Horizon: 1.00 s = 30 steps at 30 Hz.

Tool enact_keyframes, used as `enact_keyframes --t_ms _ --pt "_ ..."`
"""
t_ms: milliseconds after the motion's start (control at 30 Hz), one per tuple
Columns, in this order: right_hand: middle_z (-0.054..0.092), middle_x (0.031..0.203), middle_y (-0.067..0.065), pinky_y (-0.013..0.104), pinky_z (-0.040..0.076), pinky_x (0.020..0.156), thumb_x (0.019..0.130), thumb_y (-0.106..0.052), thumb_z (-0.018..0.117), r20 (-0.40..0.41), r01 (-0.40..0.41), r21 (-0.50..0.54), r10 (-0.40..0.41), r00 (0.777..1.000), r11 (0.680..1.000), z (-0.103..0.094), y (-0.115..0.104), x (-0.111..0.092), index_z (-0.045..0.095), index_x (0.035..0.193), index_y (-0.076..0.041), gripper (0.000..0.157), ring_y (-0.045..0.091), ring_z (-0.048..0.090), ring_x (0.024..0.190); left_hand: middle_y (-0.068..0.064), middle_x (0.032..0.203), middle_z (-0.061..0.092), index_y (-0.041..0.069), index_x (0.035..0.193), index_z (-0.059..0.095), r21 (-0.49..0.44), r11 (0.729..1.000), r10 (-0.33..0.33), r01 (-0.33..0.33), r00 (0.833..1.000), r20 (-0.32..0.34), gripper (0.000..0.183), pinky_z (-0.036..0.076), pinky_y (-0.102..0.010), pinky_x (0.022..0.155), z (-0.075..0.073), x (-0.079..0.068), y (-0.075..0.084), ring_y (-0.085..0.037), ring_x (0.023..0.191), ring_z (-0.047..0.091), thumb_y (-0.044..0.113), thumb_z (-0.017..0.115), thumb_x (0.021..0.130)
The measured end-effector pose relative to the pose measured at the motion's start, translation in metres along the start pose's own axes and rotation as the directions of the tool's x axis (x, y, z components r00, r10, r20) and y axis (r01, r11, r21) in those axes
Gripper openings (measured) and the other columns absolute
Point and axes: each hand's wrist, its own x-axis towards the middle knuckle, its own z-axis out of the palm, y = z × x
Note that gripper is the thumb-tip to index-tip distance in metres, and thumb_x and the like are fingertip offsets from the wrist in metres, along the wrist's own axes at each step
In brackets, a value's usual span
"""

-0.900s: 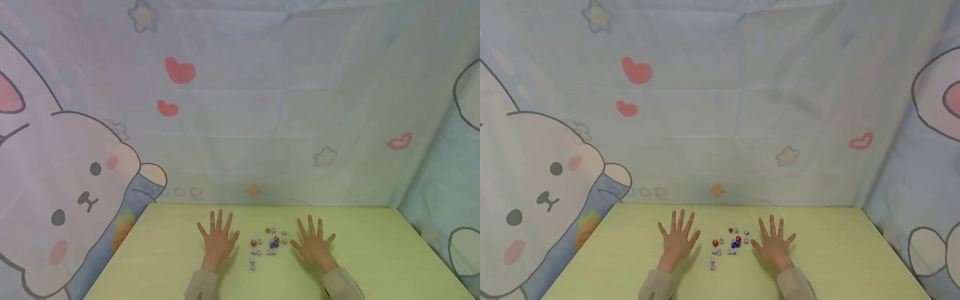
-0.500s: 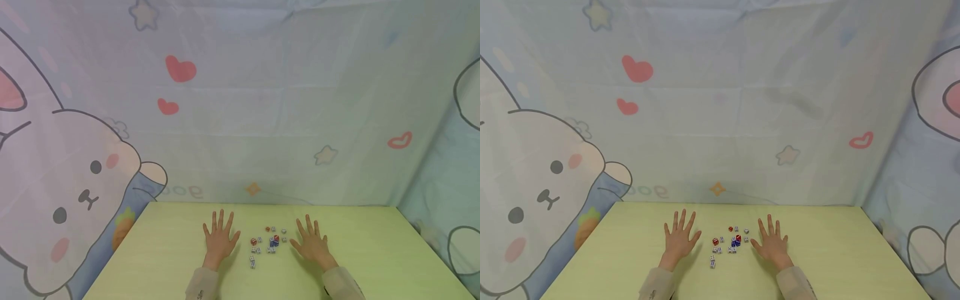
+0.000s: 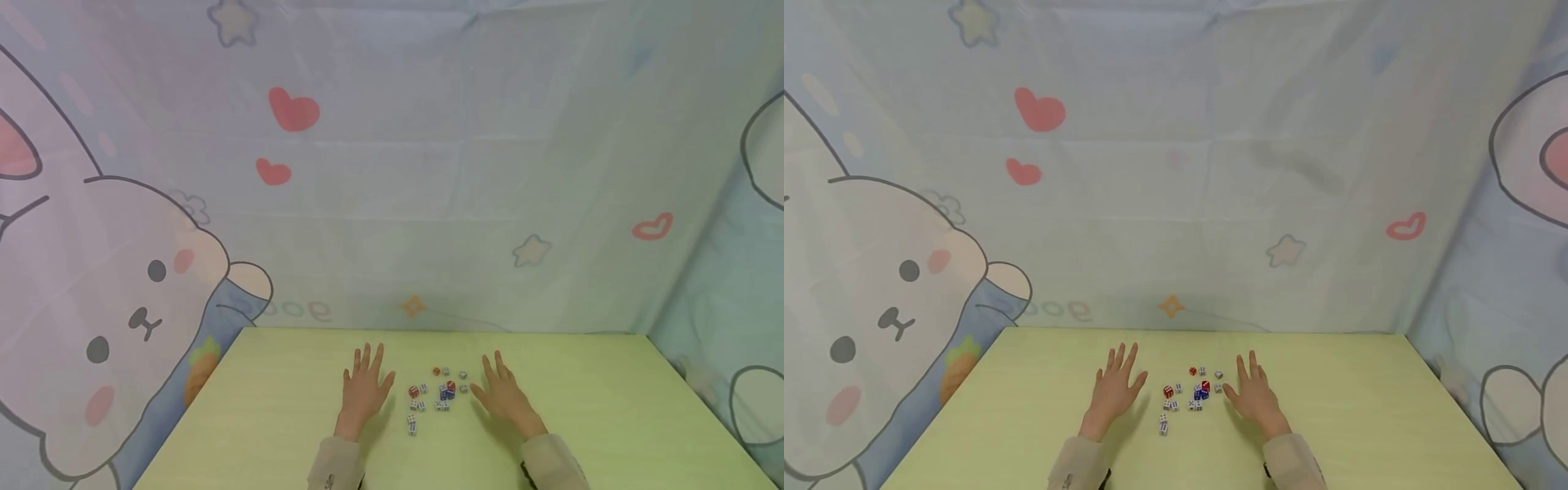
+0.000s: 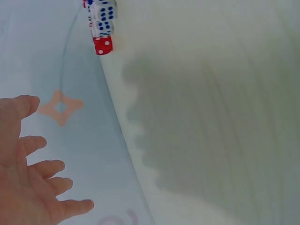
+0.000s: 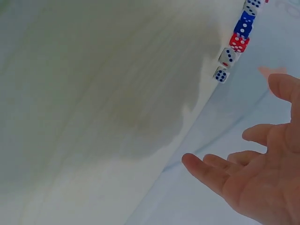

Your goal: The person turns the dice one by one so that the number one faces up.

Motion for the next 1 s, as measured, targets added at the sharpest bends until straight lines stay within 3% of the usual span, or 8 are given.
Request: enact_keyframes --t_ms 133,333,467,633,767,1000 --pt "0.003 0.144 0.032 0.062 0.035 0.089 0.092 -0.033 0.045 0.009 -0.022 0.060 0.022 1.000 0.998 0.002 0.001 0.001 0.014 0.139 0.006 0.069 0.057 0.021 0.122 -0.021 0.143 0.027 0.009 0.138 0.030 -0.167 0.986 0.009 -0.004 0.999 0.031 0.056 0.027 -0.064 0.095 0.001 -0.001 0.004 -0.043 0.131 0.022 0.032 0.048 0.091" --pt "0.016 0.139 0.036 0.060 0.025 0.099 0.091 -0.024 0.047 0.004 -0.039 0.167 0.039 0.999 0.985 0.003 -0.004 0.002 0.018 0.135 0.012 0.064 0.054 0.024 0.123 -0.027 0.137 0.034 0.000 0.133 0.036 -0.358 0.932 0.080 -0.051 0.994 0.068 0.049 0.028 -0.056 0.100 0.010 -0.004 0.006 -0.045 0.127 0.030 0.021 0.049 0.091" --pt "0.028 0.134 0.037 0.058 0.026 0.100 0.090 -0.020 0.048 -0.004 -0.050 0.212 0.052 0.999 0.976 0.003 -0.009 0.000 0.025 0.132 0.014 0.058 0.051 0.028 0.123 -0.025 0.131 0.044 -0.003 0.127 0.043 -0.399 0.915 0.105 -0.062 0.991 0.088 0.043 0.034 -0.049 0.099 0.016 -0.005 0.007 -0.040 0.121 0.041 0.016 0.050 0.090" --pt "0.041 0.124 0.036 0.055 0.035 0.095 0.090 -0.017 0.048 -0.025 -0.064 0.250 0.073 0.997 0.966 0.002 -0.013 -0.001 0.035 0.127 0.013 0.050 0.049 0.040 0.114 -0.024 0.119 0.055 -0.004 0.117 0.053 -0.439 0.898 0.063 0.004 0.988 0.138 0.034 0.045 -0.046 0.088 0.019 -0.004 0.009 -0.037 0.103 0.057 0.014 0.053 0.088" --pt "0.050 0.113 0.033 0.051 0.043 0.086 0.089 -0.015 0.049 -0.047 -0.076 0.273 0.092 0.995 0.959 0.003 -0.014 -0.001 0.043 0.121 0.013 0.043 0.045 0.050 0.102 -0.024 0.106 0.060 -0.006 0.108 0.058 -0.428 0.904 0.056 0.017 0.986 0.157 0.027 0.052 -0.037 0.072 0.020 -0.002 0.009 -0.033 0.088 0.062 0.009 0.055 0.086" --pt "0.055 0.109 0.029 0.048 0.046 0.082 0.088 -0.015 0.048 -0.034 -0.116 0.298 0.132 0.991 0.948 0.007 -0.014 0.001 0.048 0.118 0.011 0.039 0.042 0.053 0.099 -0.020 0.092 0.065 -0.006 0.100 0.062 -0.395 0.919 0.052 0.007 0.989 0.139 0.021 0.051 -0.031 0.066 0.025 0.001 0.010 -0.028 0.080 0.062 0.004 0.058 0.082"
